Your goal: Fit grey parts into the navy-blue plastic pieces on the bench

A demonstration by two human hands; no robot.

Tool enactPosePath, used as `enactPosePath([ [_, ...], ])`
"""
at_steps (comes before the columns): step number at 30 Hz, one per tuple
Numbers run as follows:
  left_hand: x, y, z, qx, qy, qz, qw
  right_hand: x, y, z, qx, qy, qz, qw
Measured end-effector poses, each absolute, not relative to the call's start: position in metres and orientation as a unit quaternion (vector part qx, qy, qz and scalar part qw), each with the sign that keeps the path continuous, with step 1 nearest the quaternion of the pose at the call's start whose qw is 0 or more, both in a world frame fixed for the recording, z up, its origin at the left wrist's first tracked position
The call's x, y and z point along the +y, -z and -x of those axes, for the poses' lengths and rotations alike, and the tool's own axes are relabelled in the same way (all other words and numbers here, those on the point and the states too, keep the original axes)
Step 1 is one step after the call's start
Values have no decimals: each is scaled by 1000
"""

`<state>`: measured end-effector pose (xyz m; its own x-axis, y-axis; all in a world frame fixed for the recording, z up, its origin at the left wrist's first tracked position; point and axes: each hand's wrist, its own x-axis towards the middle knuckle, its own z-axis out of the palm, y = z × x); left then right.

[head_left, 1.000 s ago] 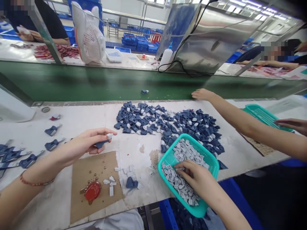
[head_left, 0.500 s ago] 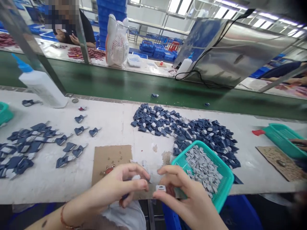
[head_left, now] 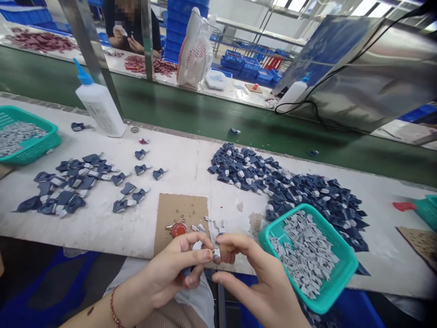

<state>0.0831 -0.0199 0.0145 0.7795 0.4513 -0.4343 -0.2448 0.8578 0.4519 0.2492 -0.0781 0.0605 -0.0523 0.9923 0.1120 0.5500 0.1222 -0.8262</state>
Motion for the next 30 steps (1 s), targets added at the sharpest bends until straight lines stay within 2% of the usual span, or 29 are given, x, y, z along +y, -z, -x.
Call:
enactPosePath([
  [3,-21,-15,-78,250,-211,-161,931,-81,-48,-238,-618,-307,581,432],
  [7,-21,-13,-72,222,-207,-159,939,-82,-41,-223,-585,-315,578,474],
  [18,-31,-7,-52,302,-209,-225,903,-81,-37,-213,-585,-287,597,469],
  [24,-35,-11,-21,373,-256,-197,870,-60,-34,-218,-659,-224,631,344],
  [30,-35,-1,-3,417,-284,-253,825,-39,-32,-212,-750,-175,615,170],
])
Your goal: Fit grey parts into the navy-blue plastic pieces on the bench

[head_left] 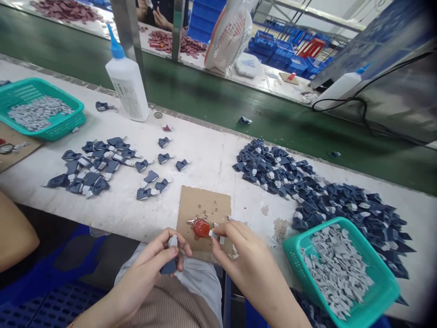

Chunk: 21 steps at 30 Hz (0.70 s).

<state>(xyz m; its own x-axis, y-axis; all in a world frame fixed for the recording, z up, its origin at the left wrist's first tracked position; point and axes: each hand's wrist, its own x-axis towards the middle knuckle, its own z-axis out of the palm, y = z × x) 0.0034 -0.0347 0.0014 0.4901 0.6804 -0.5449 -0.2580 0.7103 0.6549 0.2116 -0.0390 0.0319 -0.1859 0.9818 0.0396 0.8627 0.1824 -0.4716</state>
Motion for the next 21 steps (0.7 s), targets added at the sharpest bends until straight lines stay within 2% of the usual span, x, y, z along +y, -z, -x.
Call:
enactPosePath([
  [5,-30,5,3,453,-286,-335,775,-27,-32,-207,-800,-96,587,82],
  [9,-26,5,8,468,-281,-392,741,-21,-31,-204,-825,-53,559,66],
  [13,-24,6,13,489,-251,-404,731,-20,-31,-201,-822,-61,563,52],
  [16,-21,6,14,475,-270,-352,760,-19,-35,-204,-794,-135,588,78],
  [21,-14,-3,10,456,-265,-252,811,-19,-45,-214,-622,-377,656,201],
])
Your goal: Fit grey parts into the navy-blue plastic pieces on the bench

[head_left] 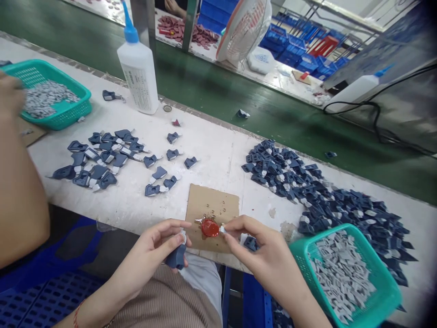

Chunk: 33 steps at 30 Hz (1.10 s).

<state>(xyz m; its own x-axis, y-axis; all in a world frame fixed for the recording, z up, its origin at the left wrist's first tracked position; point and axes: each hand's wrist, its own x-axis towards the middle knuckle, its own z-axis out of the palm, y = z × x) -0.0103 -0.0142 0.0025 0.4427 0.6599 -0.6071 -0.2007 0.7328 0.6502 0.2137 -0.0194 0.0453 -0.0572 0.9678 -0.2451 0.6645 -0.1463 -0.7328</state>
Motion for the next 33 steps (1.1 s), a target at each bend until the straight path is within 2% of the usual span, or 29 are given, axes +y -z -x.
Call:
enactPosePath([
  [4,-14,-7,10,451,-251,-217,829,-22,-44,-222,-458,-513,675,266],
  [10,-15,-7,11,377,-255,-186,871,-24,-38,-229,-367,-569,664,317],
  [22,-21,-11,-2,401,-255,-84,876,-25,-39,-227,-390,-540,672,324],
  [33,-18,-6,-3,479,-272,-131,824,-31,-38,-219,-435,-493,678,328],
])
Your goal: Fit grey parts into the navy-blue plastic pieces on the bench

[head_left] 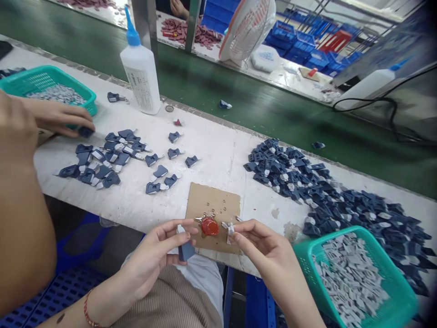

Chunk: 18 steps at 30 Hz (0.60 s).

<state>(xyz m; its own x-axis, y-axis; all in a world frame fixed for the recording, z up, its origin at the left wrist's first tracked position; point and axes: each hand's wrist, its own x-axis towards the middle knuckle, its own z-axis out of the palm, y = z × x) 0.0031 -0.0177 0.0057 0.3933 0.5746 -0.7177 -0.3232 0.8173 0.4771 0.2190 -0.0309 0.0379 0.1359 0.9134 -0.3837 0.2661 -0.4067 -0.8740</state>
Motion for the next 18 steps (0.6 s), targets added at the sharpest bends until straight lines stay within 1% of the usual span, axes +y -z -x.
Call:
enactPosePath([
  [5,-18,-9,-3,443,-274,-138,843,-37,-34,-216,-420,-522,664,332],
  [10,-23,-14,-12,411,-321,-116,845,-47,-42,-202,-455,-525,638,333],
  [14,-27,-14,-23,425,-376,-154,809,-50,-54,-189,-507,-479,631,339],
  [18,-29,-16,-31,410,-403,-186,797,-49,-59,-183,-570,-392,629,353],
])
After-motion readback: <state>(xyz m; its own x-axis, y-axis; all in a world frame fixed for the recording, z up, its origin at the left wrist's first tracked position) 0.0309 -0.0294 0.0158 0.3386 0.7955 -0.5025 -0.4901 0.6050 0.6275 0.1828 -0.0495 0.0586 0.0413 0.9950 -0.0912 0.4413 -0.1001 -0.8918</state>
